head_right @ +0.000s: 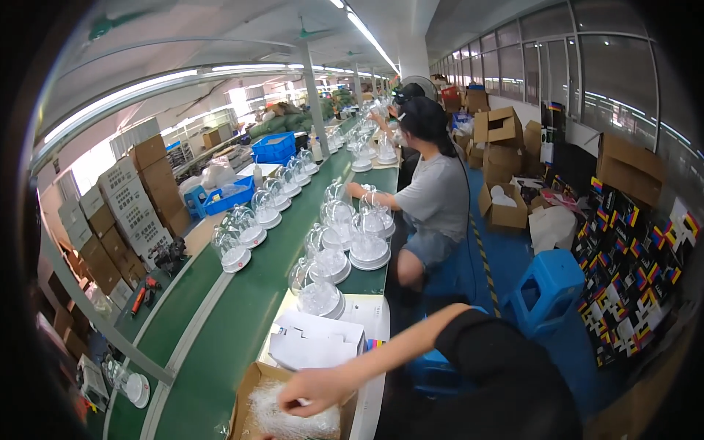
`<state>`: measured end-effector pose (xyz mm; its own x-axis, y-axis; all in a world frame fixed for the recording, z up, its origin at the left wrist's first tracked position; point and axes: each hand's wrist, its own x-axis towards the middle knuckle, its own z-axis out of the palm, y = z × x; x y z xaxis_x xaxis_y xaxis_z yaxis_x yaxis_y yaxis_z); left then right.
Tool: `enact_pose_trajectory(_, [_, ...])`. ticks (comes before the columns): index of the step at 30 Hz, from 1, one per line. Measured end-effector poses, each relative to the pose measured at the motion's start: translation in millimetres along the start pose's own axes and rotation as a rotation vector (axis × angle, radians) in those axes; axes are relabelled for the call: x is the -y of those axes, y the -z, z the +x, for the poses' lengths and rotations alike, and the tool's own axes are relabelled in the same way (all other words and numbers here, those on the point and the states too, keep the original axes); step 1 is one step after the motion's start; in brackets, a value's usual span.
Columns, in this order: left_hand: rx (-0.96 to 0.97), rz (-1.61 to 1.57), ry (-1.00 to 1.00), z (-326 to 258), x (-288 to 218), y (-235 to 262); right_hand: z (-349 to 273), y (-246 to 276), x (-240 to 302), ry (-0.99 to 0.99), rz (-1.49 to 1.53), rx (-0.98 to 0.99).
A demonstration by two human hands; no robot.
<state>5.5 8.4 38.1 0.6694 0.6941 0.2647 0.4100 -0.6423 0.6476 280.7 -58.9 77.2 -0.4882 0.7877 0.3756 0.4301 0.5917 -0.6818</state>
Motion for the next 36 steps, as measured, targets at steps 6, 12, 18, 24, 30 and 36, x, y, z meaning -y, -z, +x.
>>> enact_pose_trajectory(6, [0.461, -0.056, 0.27, 2.0, -72.3, 23.0, 93.5, -48.8, -98.2, 0.147, -0.428, 0.115])
enact_pose_trajectory(12, [0.523, -0.154, 0.259, -26.5, 19.4, -24.5, 92.5, -73.3, -152.5, 0.143, -0.558, 0.155])
enact_pose_trajectory(18, [0.516, -0.248, 0.45, -4.6, -0.1, -4.3, 101.4, -62.3, -152.7, -0.16, -0.062, 0.224])
enact_pose_trajectory(24, [0.511, -0.349, 0.49, 11.8, 9.3, 5.5, 96.2, -73.0, -163.4, -0.149, -0.069, 0.211])
enact_pose_trajectory(30, [0.047, -0.399, 0.52, 3.4, 57.0, 8.2, 95.5, -85.9, -158.0, 0.025, 0.067, 0.014])
enact_pose_trajectory(36, [-0.363, -0.346, 0.339, -26.7, 117.3, -33.1, 92.4, -79.4, -147.0, 0.092, 0.003, -0.04])
